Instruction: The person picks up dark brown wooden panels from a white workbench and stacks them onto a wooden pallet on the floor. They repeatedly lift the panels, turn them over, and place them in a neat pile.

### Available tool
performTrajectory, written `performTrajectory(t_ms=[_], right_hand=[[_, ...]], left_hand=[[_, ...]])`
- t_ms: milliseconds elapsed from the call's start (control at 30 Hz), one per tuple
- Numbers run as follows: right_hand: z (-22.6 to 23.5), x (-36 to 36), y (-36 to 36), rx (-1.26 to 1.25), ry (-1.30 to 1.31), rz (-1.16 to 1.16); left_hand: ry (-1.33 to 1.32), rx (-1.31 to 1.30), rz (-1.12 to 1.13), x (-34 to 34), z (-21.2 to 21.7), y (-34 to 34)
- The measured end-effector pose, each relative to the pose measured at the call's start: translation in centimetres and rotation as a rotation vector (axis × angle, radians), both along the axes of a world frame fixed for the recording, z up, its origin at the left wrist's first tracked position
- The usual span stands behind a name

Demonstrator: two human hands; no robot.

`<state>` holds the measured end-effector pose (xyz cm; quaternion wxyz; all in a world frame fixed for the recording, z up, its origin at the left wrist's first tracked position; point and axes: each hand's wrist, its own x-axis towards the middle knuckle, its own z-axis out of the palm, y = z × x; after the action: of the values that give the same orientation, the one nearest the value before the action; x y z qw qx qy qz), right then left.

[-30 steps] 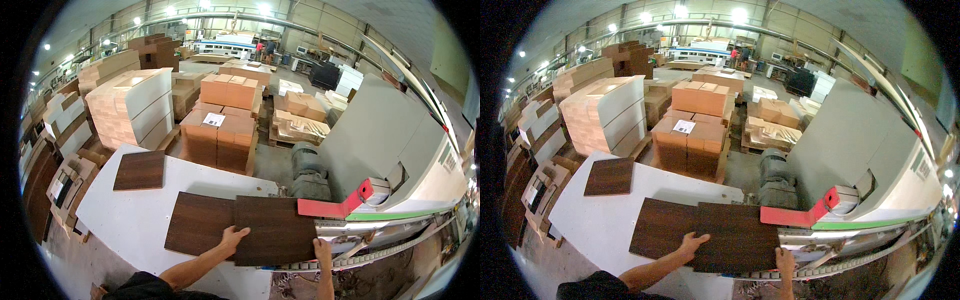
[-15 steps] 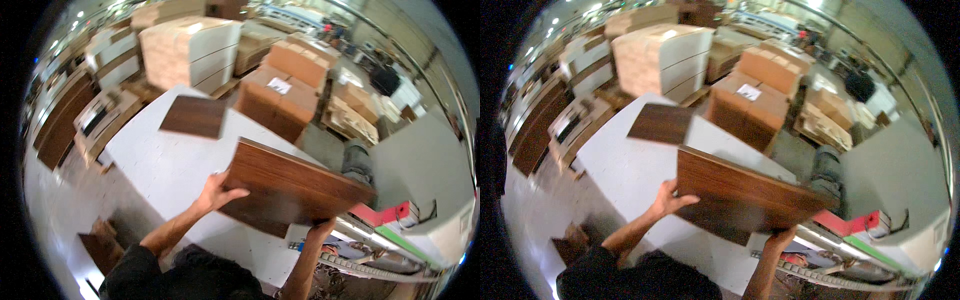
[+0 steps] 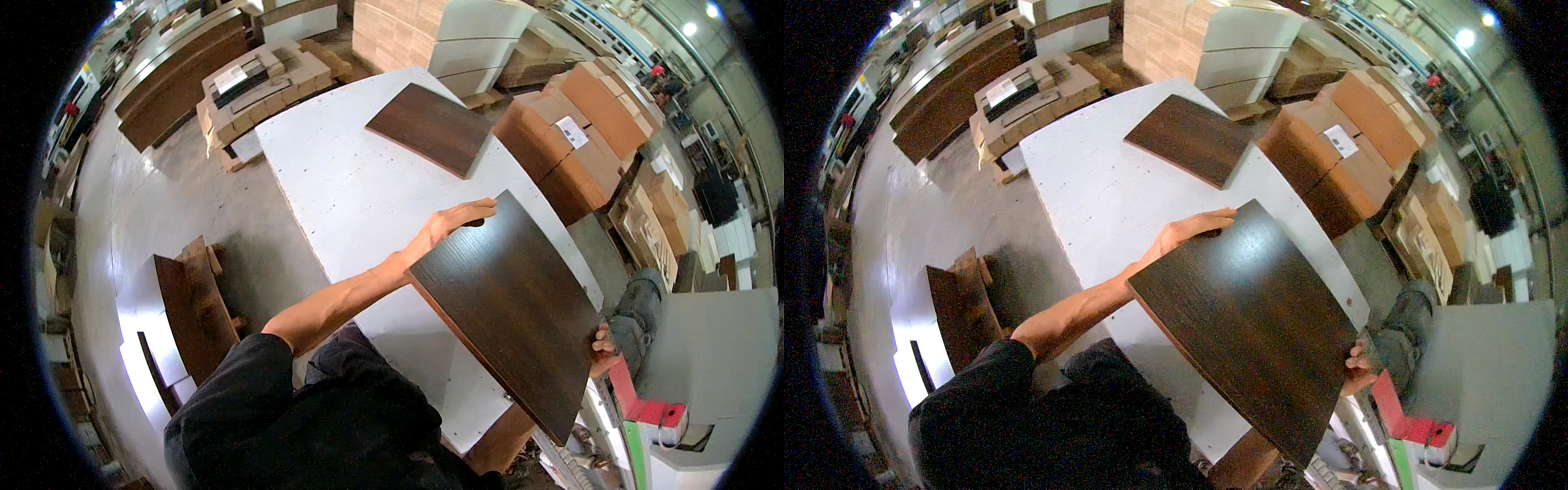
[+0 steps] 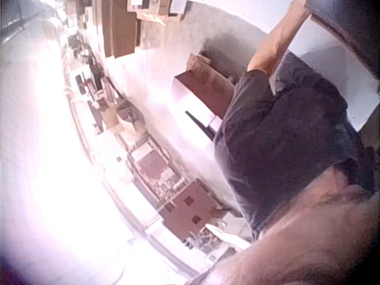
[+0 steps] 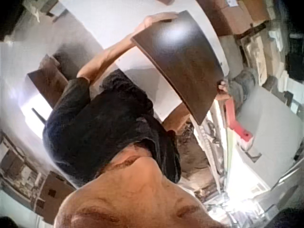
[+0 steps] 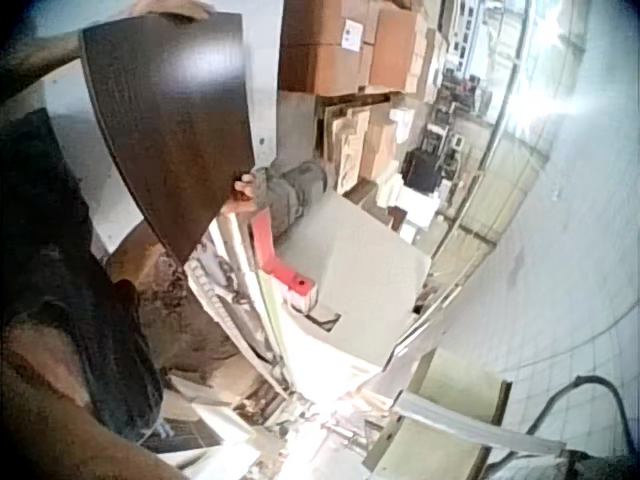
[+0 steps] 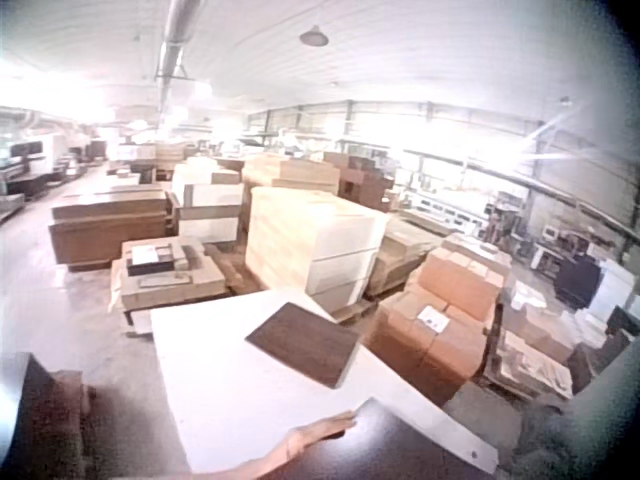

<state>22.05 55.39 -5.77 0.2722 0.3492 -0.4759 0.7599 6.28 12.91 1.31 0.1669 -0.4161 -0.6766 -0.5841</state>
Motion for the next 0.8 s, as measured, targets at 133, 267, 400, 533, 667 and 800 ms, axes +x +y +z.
performTrajectory(t_ms=[133, 267, 400, 533, 667, 800], right_hand=[[0.7, -1.7, -0.6, 0.022, 0.027, 0.166], [0.9, -3.1, -2.8, -0.003, 0.120, -0.163], [0.3, -0.8, -4.6, -0.045, -0.029, -0.531], [7.7, -0.9, -15.5, -0.808, -0.716, -0.747], [-2.3, 2.6, -14.0, -0.156, -1.071, -1.076], [-5.2, 3.7, -14.5, 0.429, -1.281, -1.219]], left_hand=[[-0.014, 0.026, 0.024, -0.2, -0.8, -0.5], [-0.049, 0.109, 0.008, 0.9, 0.2, -1.9], [-0.150, -0.042, 0.023, 0.7, 1.9, -2.4], [-0.376, 0.023, 0.227, 1.4, 1.0, -2.3], [-0.674, -0.061, 0.303, 1.4, -0.9, -0.6], [-0.843, -0.240, 0.228, -0.3, -7.8, -1.0]])
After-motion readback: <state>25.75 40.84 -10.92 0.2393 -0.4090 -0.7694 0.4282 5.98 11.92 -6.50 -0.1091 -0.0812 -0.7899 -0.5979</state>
